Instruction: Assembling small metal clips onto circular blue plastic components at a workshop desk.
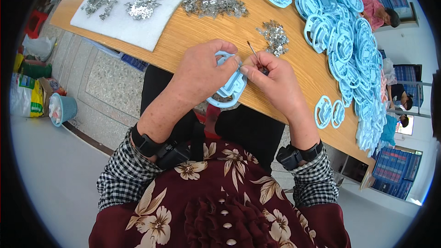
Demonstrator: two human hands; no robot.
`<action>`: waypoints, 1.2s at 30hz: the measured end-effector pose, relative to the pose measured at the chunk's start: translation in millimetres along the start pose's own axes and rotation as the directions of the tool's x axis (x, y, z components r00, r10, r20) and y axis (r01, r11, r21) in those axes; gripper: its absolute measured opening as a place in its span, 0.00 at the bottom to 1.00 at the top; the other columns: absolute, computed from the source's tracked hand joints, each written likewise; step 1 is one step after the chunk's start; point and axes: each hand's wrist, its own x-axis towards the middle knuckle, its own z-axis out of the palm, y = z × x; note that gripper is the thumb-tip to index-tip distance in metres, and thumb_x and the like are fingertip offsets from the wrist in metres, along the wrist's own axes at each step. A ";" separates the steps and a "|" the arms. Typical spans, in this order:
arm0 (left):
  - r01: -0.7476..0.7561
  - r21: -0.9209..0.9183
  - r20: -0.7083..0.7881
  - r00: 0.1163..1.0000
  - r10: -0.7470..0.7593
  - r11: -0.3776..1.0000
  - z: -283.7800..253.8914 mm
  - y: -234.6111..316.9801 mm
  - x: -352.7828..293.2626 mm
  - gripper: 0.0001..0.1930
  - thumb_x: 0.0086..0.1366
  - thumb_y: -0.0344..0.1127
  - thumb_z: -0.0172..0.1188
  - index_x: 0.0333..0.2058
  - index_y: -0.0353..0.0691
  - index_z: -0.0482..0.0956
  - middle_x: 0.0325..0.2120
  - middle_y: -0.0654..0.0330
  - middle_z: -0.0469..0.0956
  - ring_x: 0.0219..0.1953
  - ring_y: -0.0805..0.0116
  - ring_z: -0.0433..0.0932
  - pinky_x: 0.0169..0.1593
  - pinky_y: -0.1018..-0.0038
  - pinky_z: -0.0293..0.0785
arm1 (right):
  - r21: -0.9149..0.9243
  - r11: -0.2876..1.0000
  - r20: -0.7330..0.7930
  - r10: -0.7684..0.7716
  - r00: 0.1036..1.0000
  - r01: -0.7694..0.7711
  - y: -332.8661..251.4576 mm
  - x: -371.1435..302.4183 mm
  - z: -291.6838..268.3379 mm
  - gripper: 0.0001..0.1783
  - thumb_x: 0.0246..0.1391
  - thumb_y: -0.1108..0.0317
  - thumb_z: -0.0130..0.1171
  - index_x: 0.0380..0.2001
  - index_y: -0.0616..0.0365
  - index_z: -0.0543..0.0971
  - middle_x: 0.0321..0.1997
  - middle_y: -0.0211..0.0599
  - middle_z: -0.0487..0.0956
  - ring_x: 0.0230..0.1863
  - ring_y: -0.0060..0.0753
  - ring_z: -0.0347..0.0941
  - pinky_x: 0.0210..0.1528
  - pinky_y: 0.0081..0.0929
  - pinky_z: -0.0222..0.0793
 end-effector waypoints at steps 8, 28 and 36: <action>0.000 0.035 0.034 0.999 -0.001 0.999 -1.2 3.8 0.0 0.17 0.68 0.40 0.60 0.47 0.32 0.80 0.29 0.57 0.83 0.32 0.75 0.82 0.36 0.76 0.78 | 0.039 0.993 -0.200 -0.102 0.974 0.112 14.9 -18.1 15.5 0.13 0.62 0.66 0.60 0.45 0.64 0.76 0.31 0.41 0.78 0.32 0.33 0.74 0.38 0.32 0.70; -0.074 0.028 -0.042 0.996 0.075 0.997 1.8 -5.4 2.8 0.15 0.73 0.35 0.49 0.47 0.32 0.81 0.33 0.57 0.84 0.34 0.72 0.81 0.40 0.74 0.77 | -0.503 0.836 -0.142 -0.333 0.932 0.222 -3.0 -37.4 16.5 0.15 0.54 0.75 0.60 0.46 0.52 0.80 0.33 0.42 0.80 0.35 0.49 0.79 0.36 0.39 0.75; -0.089 0.041 -0.044 0.995 0.091 0.995 2.4 -8.0 3.4 0.15 0.73 0.34 0.48 0.47 0.32 0.81 0.33 0.56 0.84 0.33 0.73 0.81 0.39 0.74 0.77 | -0.340 0.905 -0.209 -0.336 0.918 0.254 8.2 -39.0 20.4 0.12 0.58 0.75 0.60 0.46 0.57 0.82 0.38 0.47 0.83 0.38 0.49 0.81 0.40 0.37 0.77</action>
